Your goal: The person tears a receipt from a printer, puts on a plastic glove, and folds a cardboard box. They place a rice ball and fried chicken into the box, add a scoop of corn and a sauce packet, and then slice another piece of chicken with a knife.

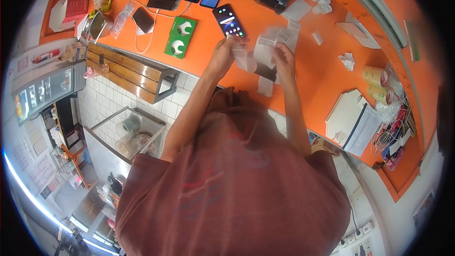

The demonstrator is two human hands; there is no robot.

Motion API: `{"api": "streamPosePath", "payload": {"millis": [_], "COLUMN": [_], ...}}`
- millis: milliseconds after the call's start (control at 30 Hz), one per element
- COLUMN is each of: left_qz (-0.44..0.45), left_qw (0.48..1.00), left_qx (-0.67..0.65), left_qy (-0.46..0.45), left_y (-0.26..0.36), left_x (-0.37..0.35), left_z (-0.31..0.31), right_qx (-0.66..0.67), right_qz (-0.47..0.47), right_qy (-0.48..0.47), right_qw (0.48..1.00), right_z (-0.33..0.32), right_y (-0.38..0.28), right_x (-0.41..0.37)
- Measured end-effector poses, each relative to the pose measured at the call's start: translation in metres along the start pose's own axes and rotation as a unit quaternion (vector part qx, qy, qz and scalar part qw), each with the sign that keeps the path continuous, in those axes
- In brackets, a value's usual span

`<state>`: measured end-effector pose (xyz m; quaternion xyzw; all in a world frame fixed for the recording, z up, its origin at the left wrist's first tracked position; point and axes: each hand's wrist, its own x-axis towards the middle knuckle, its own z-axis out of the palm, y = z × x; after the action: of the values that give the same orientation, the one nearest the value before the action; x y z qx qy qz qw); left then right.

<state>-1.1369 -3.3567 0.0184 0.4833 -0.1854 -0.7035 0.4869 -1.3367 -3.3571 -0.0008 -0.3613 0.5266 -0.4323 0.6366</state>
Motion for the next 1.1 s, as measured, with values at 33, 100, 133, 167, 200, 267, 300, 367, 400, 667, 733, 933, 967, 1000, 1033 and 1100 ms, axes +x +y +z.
{"api": "streamPosePath", "payload": {"millis": [33,100,133,167,200,267,300,367,400,667,733,933,967,1000,1033,1100], "left_qz": [0.009,0.012,0.015,0.014,0.004,-0.007,0.0,0.059,0.06,0.193,0.259,0.179,0.131,0.085,0.082,0.083], "left_qw": [1.0,0.999,0.999,0.999,0.989,0.967,0.952,0.944,0.943,0.834,0.787,0.801,0.793,0.781,0.782,0.779], "left_qx": [0.001,0.014,0.028,0.029,0.14,0.249,0.297,0.299,0.3,0.507,0.555,0.566,0.591,0.614,0.614,0.619], "left_qy": [-0.025,-0.032,-0.04,-0.041,-0.042,-0.047,-0.079,-0.128,-0.131,-0.104,-0.072,-0.074,-0.073,-0.073,-0.07,-0.055], "left_y": [-0.001,-0.001,0.0,0.001,0.003,0.0,-0.006,-0.03,-0.04,-0.126,-0.138,-0.123,-0.116,-0.116,-0.117,-0.121], "left_x": [0.0,-0.001,-0.001,-0.002,-0.004,-0.006,-0.005,0.004,0.008,0.069,0.078,0.066,0.068,0.071,0.072,0.072], "left_z": [-0.001,-0.002,-0.001,-0.001,0.001,0.009,0.016,0.022,0.024,-0.003,-0.002,0.014,0.02,0.021,0.022,0.023], "right_qx": [-0.008,-0.016,-0.024,-0.023,-0.019,-0.016,-0.003,-0.088,-0.088,-0.459,-0.424,-0.463,-0.424,-0.382,-0.382,-0.417], "right_qz": [0.0,-0.001,-0.004,-0.005,-0.009,-0.014,-0.026,-0.087,-0.089,-0.239,-0.222,-0.152,-0.185,-0.219,-0.218,-0.184], "right_qy": [0.005,0.007,0.01,0.012,0.012,0.016,0.028,0.075,0.078,0.153,0.117,0.009,0.041,0.073,0.07,0.027], "right_qw": [1.0,1.0,1.0,1.0,1.0,1.0,0.999,0.989,0.989,0.842,0.87,0.873,0.886,0.895,0.896,0.89], "right_z": [0.0,-0.002,-0.003,-0.003,-0.004,-0.005,-0.002,-0.005,-0.008,-0.05,-0.067,-0.083,-0.08,-0.075,-0.071,-0.068], "right_y": [-0.001,0.002,0.003,0.005,0.007,0.01,0.011,0.018,0.022,0.04,0.053,0.066,0.063,0.059,0.058,0.057], "right_x": [-0.001,-0.001,-0.002,-0.001,0.0,0.001,0.002,0.011,0.02,0.071,0.069,0.035,0.032,0.032,0.033,0.031]}}
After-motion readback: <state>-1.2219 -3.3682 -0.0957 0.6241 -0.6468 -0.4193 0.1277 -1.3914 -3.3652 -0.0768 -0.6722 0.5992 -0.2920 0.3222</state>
